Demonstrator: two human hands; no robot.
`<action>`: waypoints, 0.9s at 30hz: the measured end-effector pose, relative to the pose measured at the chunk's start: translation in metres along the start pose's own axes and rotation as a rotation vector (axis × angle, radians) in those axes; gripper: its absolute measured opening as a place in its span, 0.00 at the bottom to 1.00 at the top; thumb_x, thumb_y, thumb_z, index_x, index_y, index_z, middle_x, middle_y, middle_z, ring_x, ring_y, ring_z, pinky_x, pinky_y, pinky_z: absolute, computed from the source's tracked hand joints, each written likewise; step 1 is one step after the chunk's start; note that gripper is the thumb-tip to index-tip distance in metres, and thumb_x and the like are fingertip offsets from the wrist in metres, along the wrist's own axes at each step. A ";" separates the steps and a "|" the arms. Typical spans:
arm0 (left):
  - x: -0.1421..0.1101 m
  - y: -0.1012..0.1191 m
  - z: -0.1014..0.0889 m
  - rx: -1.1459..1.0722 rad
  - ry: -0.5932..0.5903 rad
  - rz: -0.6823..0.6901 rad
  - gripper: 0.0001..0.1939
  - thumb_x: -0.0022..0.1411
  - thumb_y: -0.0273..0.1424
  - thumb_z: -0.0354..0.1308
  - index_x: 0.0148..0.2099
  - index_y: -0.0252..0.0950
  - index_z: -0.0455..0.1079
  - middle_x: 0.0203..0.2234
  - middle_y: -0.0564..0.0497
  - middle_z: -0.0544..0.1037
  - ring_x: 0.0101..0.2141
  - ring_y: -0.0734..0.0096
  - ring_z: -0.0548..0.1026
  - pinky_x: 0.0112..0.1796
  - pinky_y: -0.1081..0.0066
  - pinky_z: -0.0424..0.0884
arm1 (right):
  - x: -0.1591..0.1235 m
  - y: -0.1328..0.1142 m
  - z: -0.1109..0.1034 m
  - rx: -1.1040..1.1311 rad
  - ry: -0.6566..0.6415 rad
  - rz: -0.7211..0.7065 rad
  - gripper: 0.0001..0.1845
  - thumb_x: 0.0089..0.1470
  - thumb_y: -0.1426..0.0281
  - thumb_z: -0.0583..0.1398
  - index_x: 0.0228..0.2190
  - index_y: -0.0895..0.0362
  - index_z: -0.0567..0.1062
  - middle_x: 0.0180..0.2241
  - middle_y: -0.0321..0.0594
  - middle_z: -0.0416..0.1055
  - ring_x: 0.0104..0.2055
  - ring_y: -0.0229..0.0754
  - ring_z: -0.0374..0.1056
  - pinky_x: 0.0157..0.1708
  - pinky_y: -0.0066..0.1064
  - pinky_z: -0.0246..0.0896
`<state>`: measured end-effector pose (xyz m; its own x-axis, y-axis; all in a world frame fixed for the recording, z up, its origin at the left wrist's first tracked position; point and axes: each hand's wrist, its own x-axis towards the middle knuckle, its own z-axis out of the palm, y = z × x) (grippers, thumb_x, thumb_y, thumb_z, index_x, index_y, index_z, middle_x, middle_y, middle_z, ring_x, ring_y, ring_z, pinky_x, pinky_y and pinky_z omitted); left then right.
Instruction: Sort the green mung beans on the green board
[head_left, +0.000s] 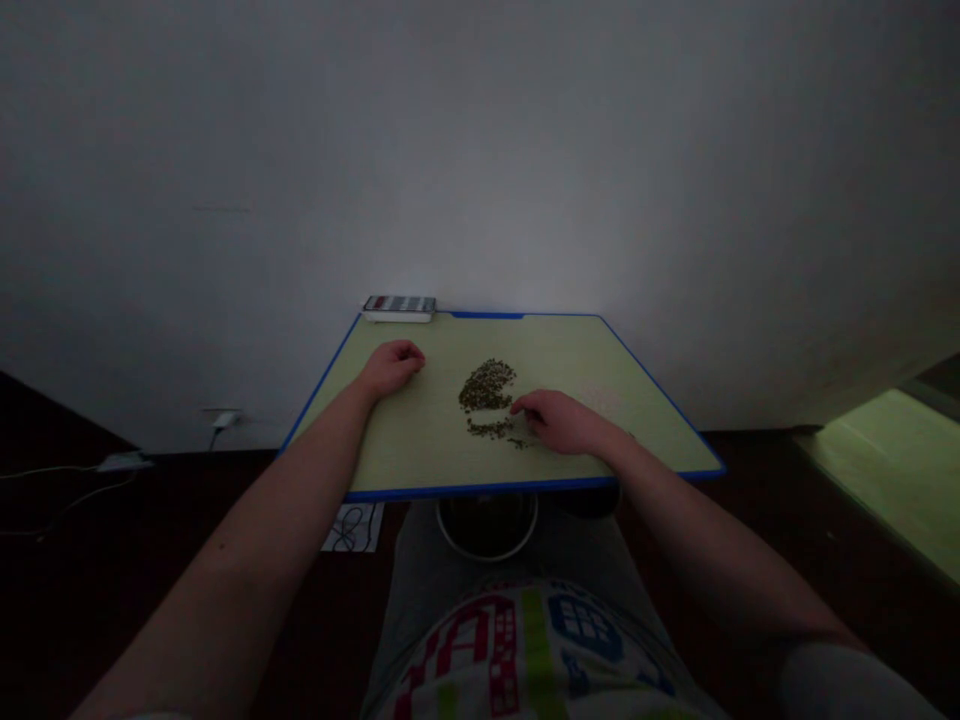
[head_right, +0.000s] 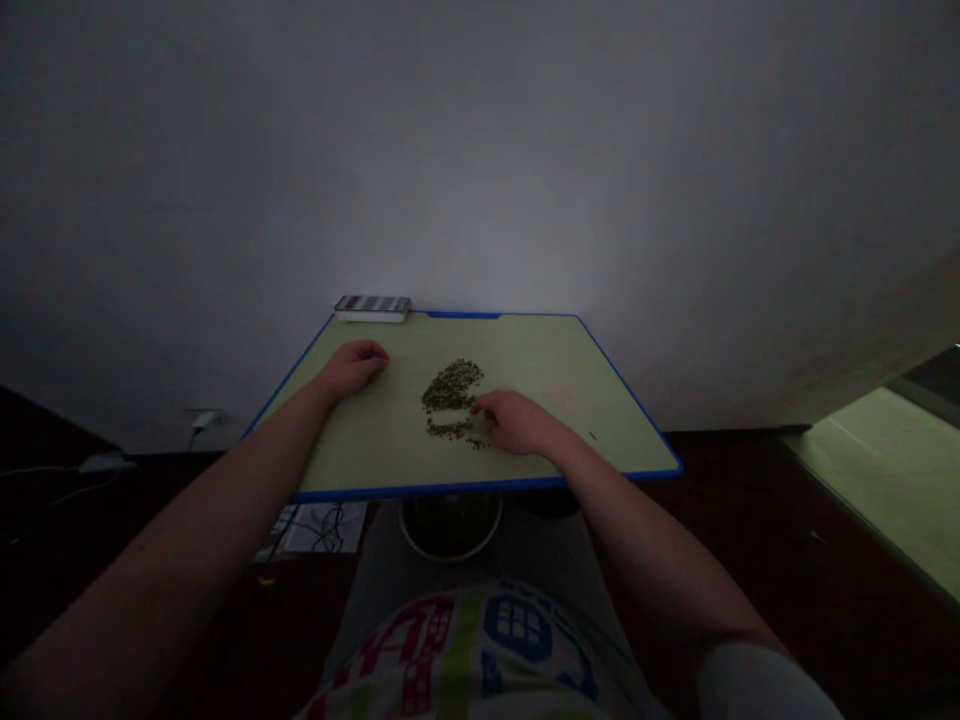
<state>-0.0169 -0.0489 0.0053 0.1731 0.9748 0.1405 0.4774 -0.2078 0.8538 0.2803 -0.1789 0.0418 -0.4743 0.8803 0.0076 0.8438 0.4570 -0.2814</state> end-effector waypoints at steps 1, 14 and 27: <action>0.000 0.000 0.000 -0.002 -0.003 0.002 0.09 0.43 0.35 0.57 0.29 0.35 0.69 0.17 0.55 0.68 0.22 0.74 0.64 0.26 0.72 0.60 | 0.000 0.000 0.000 0.003 -0.002 -0.009 0.22 0.50 0.81 0.54 0.45 0.58 0.77 0.41 0.45 0.77 0.41 0.43 0.70 0.43 0.29 0.59; -0.002 0.000 0.001 -0.025 -0.001 0.000 0.08 0.45 0.34 0.57 0.29 0.35 0.68 0.17 0.55 0.68 0.21 0.75 0.63 0.25 0.72 0.60 | 0.003 -0.008 0.000 -0.004 -0.015 -0.023 0.21 0.51 0.80 0.54 0.45 0.58 0.77 0.41 0.46 0.77 0.42 0.44 0.70 0.43 0.31 0.60; 0.004 -0.008 0.000 0.009 -0.010 0.010 0.10 0.44 0.36 0.57 0.30 0.35 0.69 0.18 0.55 0.68 0.21 0.75 0.64 0.25 0.72 0.60 | 0.018 -0.012 0.006 -0.008 -0.044 -0.111 0.22 0.51 0.80 0.54 0.47 0.58 0.76 0.45 0.46 0.75 0.46 0.45 0.69 0.47 0.32 0.59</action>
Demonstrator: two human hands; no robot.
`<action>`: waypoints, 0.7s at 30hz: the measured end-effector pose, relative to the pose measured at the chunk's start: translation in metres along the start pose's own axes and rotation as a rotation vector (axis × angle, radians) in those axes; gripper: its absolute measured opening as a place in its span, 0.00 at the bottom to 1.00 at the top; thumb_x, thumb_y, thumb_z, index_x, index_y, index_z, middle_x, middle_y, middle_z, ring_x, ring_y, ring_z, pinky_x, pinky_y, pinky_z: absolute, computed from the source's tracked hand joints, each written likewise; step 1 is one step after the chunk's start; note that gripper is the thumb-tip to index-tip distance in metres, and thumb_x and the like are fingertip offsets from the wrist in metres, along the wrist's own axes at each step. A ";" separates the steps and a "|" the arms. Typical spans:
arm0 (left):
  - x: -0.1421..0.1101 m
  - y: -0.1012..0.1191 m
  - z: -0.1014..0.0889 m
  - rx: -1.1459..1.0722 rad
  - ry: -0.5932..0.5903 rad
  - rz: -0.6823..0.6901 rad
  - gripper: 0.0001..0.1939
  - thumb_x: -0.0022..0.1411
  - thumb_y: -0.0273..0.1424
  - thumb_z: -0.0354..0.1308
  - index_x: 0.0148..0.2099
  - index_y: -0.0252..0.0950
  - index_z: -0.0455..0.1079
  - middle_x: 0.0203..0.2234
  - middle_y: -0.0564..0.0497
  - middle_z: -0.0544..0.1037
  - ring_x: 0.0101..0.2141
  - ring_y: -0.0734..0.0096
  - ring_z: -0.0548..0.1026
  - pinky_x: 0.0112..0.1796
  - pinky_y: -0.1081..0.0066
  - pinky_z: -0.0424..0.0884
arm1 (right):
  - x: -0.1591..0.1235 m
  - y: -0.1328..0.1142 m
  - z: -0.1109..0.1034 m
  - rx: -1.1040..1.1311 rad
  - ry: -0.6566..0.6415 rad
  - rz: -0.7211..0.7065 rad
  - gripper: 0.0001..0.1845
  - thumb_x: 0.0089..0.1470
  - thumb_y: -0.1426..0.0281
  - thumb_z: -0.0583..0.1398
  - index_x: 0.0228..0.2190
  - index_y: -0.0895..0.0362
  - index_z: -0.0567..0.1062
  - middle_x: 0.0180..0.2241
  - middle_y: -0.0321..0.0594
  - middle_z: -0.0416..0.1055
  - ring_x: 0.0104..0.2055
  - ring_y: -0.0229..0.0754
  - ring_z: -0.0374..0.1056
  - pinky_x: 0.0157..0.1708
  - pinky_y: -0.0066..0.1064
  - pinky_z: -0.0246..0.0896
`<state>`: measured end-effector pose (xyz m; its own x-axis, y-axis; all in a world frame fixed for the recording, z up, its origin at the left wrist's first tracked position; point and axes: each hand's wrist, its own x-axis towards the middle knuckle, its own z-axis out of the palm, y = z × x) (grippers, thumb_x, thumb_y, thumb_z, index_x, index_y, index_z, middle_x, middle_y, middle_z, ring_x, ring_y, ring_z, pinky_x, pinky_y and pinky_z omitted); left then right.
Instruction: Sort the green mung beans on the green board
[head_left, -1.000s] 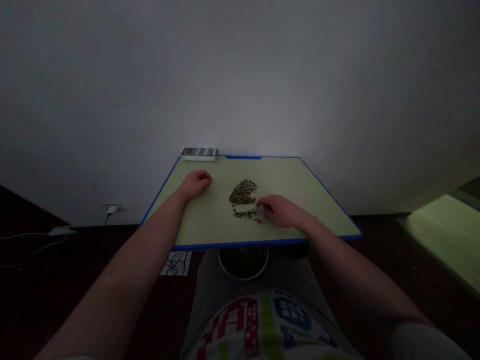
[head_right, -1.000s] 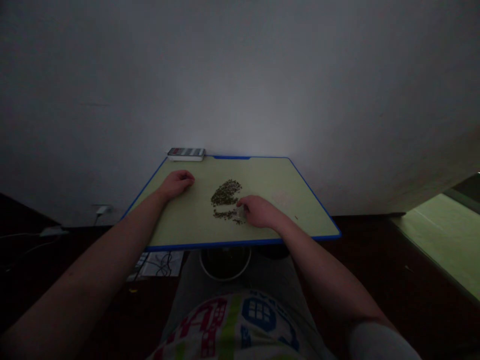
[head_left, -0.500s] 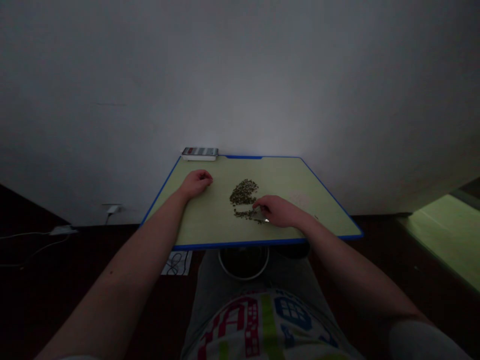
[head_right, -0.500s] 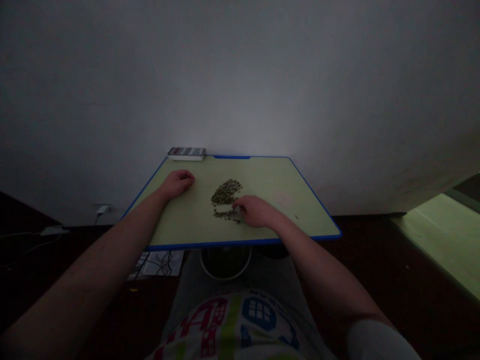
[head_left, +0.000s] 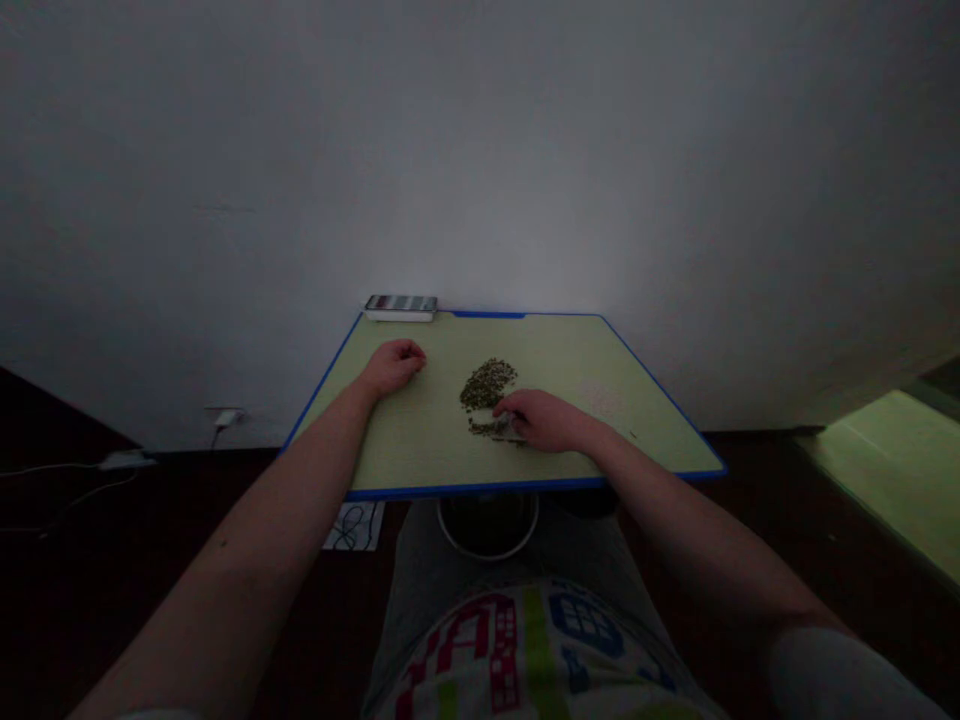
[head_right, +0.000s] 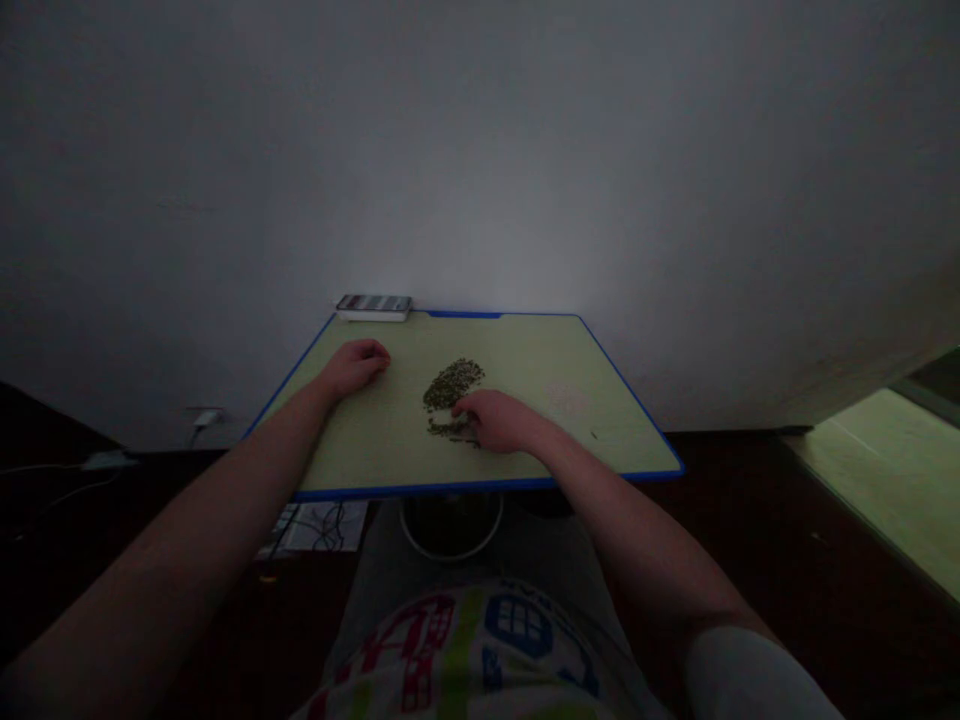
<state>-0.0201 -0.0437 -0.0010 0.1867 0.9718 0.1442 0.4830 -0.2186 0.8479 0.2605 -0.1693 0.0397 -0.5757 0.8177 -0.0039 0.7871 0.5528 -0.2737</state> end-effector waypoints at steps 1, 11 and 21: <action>0.000 0.000 0.000 -0.003 -0.002 -0.001 0.10 0.44 0.36 0.57 0.30 0.35 0.69 0.18 0.55 0.68 0.21 0.75 0.63 0.25 0.73 0.60 | 0.001 0.000 0.000 0.001 -0.008 -0.013 0.22 0.51 0.81 0.55 0.46 0.58 0.76 0.45 0.46 0.75 0.47 0.45 0.69 0.47 0.32 0.59; -0.005 0.008 0.000 -0.011 0.007 -0.003 0.09 0.44 0.34 0.57 0.29 0.34 0.69 0.17 0.56 0.67 0.21 0.76 0.63 0.24 0.73 0.59 | -0.004 -0.004 -0.004 0.040 -0.052 -0.085 0.22 0.51 0.82 0.54 0.45 0.57 0.76 0.44 0.44 0.75 0.45 0.44 0.69 0.46 0.32 0.60; -0.004 0.008 0.000 0.004 0.014 -0.011 0.08 0.45 0.33 0.57 0.29 0.34 0.69 0.17 0.56 0.67 0.20 0.76 0.63 0.24 0.74 0.59 | -0.012 -0.004 -0.004 0.066 -0.045 -0.084 0.21 0.51 0.82 0.54 0.45 0.58 0.76 0.45 0.46 0.75 0.47 0.45 0.69 0.48 0.33 0.59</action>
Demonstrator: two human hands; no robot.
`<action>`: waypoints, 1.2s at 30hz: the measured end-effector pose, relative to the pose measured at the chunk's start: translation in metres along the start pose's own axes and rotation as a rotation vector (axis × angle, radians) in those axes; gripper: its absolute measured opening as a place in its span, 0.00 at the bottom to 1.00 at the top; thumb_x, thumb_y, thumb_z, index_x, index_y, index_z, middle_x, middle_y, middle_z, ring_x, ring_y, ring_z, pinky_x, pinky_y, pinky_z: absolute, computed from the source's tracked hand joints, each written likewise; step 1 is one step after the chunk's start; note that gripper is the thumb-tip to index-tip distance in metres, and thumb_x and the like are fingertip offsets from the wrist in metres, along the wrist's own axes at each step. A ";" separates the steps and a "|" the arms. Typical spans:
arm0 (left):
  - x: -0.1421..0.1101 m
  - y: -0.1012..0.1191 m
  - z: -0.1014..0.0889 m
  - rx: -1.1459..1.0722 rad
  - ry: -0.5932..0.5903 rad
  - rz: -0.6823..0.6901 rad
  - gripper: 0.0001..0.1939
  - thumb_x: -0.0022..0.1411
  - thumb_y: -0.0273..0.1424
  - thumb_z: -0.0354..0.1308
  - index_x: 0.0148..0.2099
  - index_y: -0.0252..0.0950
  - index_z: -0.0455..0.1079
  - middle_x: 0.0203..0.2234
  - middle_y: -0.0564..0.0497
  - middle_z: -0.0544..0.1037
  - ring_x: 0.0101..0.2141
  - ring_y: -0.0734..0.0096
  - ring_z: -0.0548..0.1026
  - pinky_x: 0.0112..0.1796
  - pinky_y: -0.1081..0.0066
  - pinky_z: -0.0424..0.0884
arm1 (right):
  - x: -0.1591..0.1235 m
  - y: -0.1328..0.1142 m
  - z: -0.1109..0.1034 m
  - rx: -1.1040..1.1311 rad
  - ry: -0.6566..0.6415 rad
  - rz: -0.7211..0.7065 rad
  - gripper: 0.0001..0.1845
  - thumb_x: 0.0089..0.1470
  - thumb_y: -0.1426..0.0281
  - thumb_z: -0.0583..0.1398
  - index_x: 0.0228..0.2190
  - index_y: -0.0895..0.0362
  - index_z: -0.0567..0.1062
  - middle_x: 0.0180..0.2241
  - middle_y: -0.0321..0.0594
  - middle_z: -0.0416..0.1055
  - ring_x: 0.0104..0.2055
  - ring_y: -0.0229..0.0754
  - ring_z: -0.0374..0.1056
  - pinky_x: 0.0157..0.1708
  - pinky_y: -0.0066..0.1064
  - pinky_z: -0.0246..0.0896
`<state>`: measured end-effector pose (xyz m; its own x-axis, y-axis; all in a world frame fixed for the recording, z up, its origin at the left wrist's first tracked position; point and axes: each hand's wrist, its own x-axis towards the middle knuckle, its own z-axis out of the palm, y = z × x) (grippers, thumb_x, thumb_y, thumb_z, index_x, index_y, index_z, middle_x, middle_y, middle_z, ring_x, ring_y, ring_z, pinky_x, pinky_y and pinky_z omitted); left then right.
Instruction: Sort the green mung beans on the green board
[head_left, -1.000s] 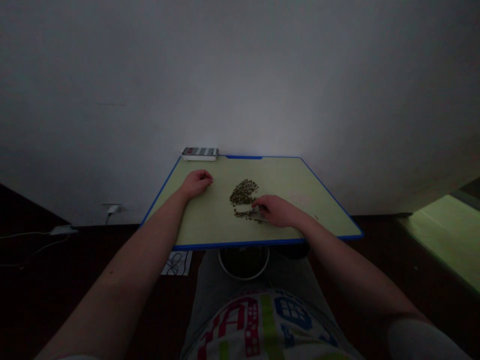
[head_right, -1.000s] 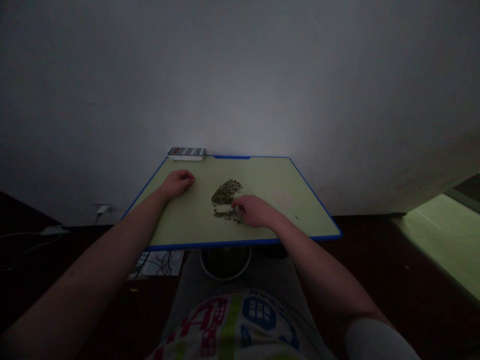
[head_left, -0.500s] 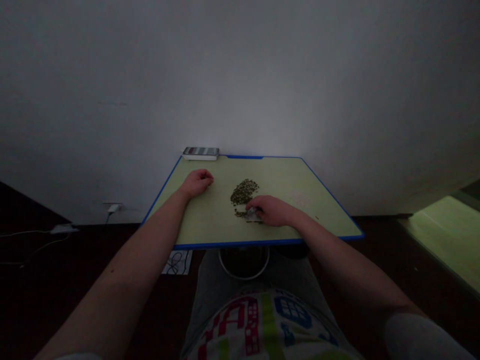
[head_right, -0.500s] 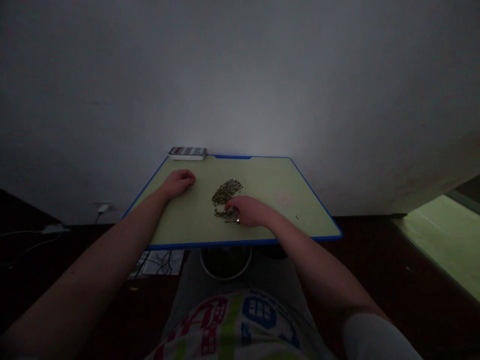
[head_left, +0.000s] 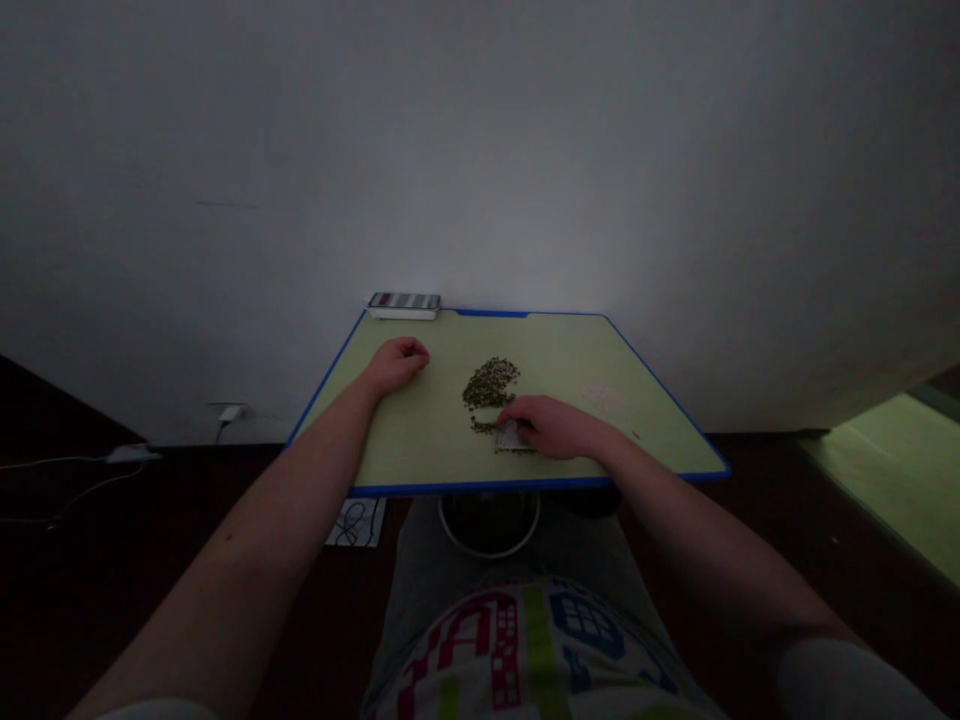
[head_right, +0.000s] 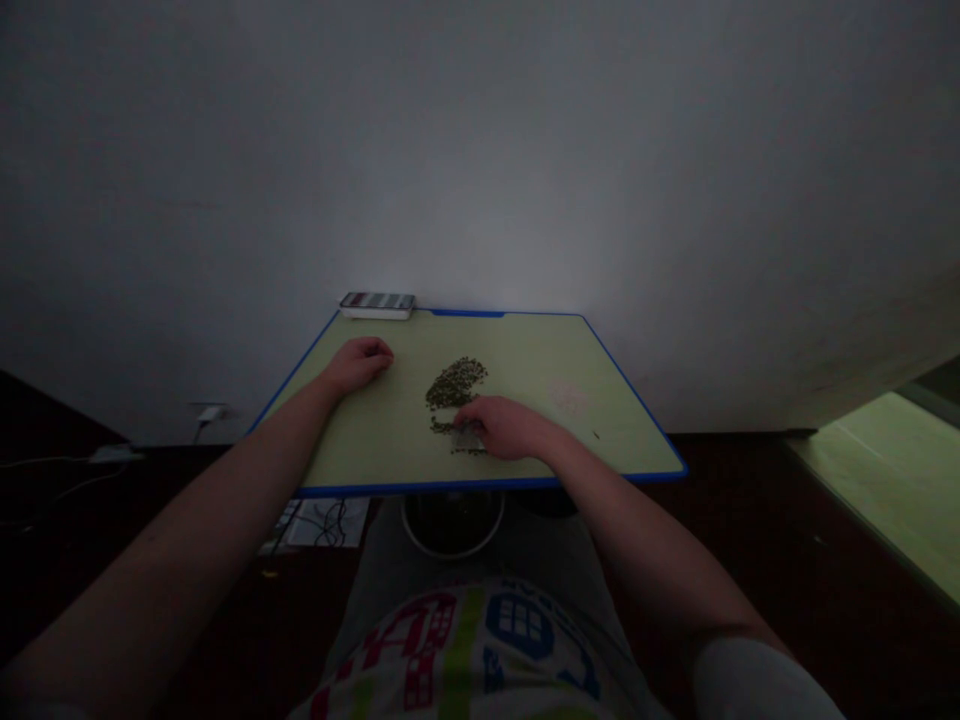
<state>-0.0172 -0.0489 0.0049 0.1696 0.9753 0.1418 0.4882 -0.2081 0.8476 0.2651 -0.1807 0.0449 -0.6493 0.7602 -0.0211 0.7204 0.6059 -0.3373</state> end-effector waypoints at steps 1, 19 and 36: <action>0.000 0.000 0.000 -0.006 -0.002 -0.003 0.08 0.45 0.33 0.57 0.29 0.34 0.69 0.17 0.56 0.67 0.20 0.76 0.63 0.24 0.74 0.59 | -0.001 0.000 0.000 0.002 0.001 -0.001 0.21 0.51 0.82 0.54 0.45 0.58 0.76 0.45 0.46 0.75 0.47 0.45 0.69 0.48 0.33 0.60; 0.001 -0.003 0.000 0.008 0.002 0.023 0.08 0.45 0.33 0.57 0.29 0.35 0.69 0.17 0.55 0.67 0.20 0.76 0.63 0.23 0.74 0.59 | -0.029 0.011 0.002 -0.066 0.109 0.186 0.21 0.53 0.79 0.52 0.47 0.62 0.76 0.45 0.51 0.75 0.46 0.48 0.70 0.48 0.37 0.62; 0.002 -0.004 0.000 0.020 0.005 0.021 0.09 0.44 0.35 0.57 0.29 0.35 0.69 0.19 0.54 0.69 0.22 0.74 0.65 0.26 0.72 0.61 | -0.013 -0.022 0.013 -0.065 0.075 0.168 0.20 0.53 0.77 0.54 0.46 0.58 0.76 0.45 0.48 0.76 0.45 0.48 0.71 0.46 0.35 0.61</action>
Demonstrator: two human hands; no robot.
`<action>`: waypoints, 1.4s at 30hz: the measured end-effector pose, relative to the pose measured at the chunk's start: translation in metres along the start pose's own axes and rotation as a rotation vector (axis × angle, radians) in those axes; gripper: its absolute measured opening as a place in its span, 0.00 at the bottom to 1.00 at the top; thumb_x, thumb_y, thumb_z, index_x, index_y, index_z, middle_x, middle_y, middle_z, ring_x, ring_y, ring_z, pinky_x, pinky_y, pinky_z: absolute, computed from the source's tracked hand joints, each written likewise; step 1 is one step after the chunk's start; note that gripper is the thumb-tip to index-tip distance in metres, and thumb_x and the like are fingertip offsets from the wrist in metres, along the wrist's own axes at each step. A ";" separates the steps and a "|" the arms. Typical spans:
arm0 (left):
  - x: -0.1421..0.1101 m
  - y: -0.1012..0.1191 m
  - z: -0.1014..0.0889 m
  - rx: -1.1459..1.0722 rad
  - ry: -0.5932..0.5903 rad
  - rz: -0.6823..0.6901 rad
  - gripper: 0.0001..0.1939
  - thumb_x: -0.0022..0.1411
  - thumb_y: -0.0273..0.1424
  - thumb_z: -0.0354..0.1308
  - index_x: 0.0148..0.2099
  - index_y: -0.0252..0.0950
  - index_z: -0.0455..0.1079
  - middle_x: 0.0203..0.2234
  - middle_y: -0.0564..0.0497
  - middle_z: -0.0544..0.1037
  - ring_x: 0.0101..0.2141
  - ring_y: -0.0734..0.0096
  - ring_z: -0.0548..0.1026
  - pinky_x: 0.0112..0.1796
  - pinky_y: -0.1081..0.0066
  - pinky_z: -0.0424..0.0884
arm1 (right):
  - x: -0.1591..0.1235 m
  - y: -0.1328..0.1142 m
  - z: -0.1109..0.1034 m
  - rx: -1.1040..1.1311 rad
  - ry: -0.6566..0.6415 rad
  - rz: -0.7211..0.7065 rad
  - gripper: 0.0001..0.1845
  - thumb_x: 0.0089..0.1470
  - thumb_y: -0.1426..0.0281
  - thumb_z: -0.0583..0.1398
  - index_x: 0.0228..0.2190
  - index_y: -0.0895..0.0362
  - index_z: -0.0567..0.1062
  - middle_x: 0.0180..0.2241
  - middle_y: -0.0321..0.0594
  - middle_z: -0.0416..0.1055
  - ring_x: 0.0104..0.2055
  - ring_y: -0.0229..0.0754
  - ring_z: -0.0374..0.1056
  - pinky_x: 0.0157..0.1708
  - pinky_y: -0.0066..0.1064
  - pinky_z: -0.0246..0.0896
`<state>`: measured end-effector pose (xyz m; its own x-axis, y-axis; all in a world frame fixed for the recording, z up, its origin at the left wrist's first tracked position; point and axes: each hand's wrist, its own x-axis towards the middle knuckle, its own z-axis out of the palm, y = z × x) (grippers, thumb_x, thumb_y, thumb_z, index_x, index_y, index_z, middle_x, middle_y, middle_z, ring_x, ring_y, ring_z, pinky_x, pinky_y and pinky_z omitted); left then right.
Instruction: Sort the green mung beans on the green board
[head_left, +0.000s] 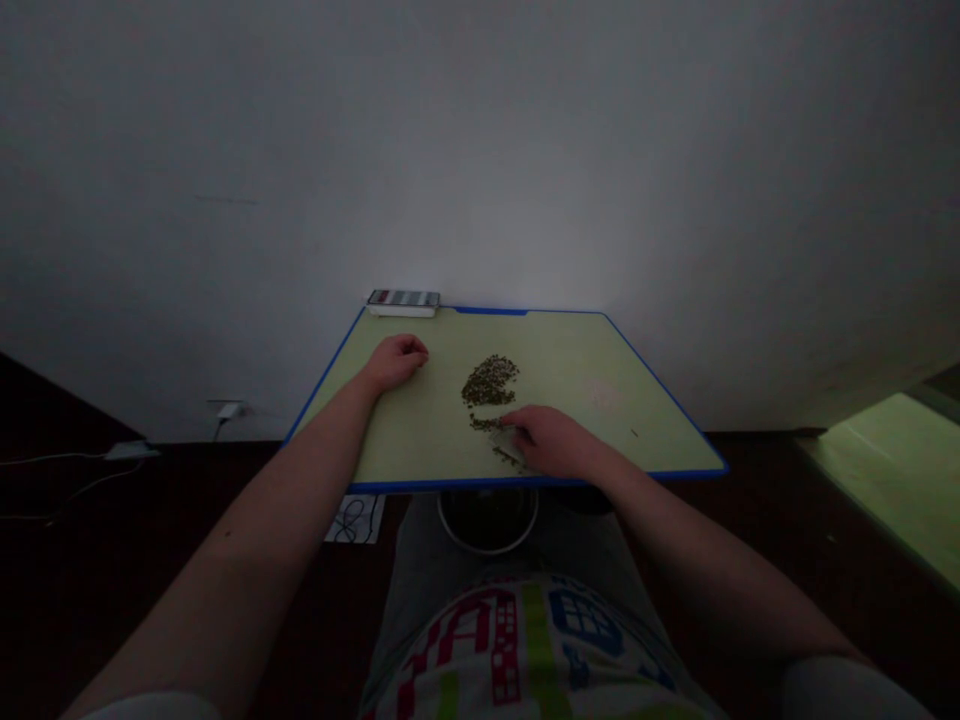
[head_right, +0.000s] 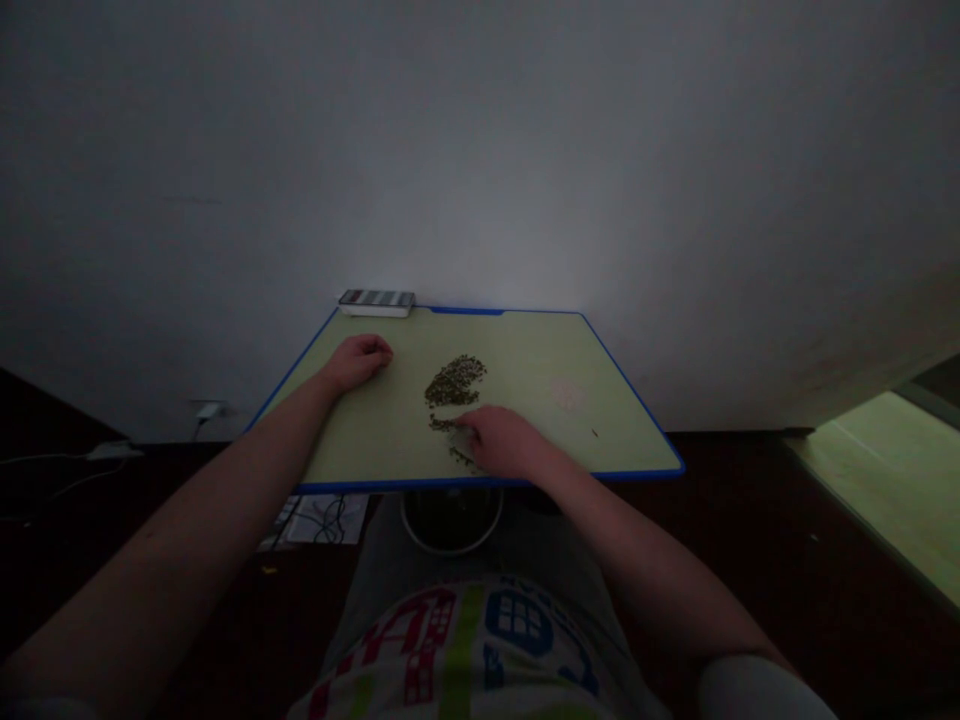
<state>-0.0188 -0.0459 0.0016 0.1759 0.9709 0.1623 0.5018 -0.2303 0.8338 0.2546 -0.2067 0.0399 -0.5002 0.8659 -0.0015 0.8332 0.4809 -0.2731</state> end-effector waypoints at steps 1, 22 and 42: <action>0.000 0.000 0.000 -0.004 0.000 -0.006 0.09 0.44 0.34 0.57 0.29 0.35 0.69 0.19 0.54 0.69 0.22 0.73 0.65 0.26 0.72 0.61 | 0.003 -0.001 0.000 0.006 -0.005 -0.025 0.20 0.53 0.77 0.54 0.47 0.58 0.76 0.46 0.48 0.75 0.46 0.48 0.70 0.47 0.34 0.61; 0.001 -0.002 0.000 -0.004 -0.010 0.012 0.09 0.44 0.34 0.56 0.29 0.36 0.69 0.18 0.54 0.69 0.22 0.74 0.65 0.25 0.73 0.60 | -0.028 -0.020 -0.001 0.113 -0.118 -0.126 0.21 0.55 0.77 0.52 0.49 0.59 0.72 0.48 0.49 0.72 0.50 0.46 0.67 0.50 0.36 0.59; -0.002 0.003 0.001 -0.043 -0.002 -0.018 0.07 0.44 0.33 0.57 0.29 0.35 0.69 0.17 0.55 0.68 0.20 0.75 0.63 0.24 0.73 0.60 | 0.000 -0.028 0.007 0.134 -0.086 -0.276 0.21 0.54 0.81 0.52 0.49 0.58 0.70 0.47 0.48 0.69 0.47 0.45 0.67 0.47 0.35 0.60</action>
<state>-0.0168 -0.0489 0.0032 0.1686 0.9749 0.1457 0.4679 -0.2093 0.8587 0.2293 -0.2216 0.0409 -0.7262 0.6874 0.0103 0.6275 0.6689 -0.3986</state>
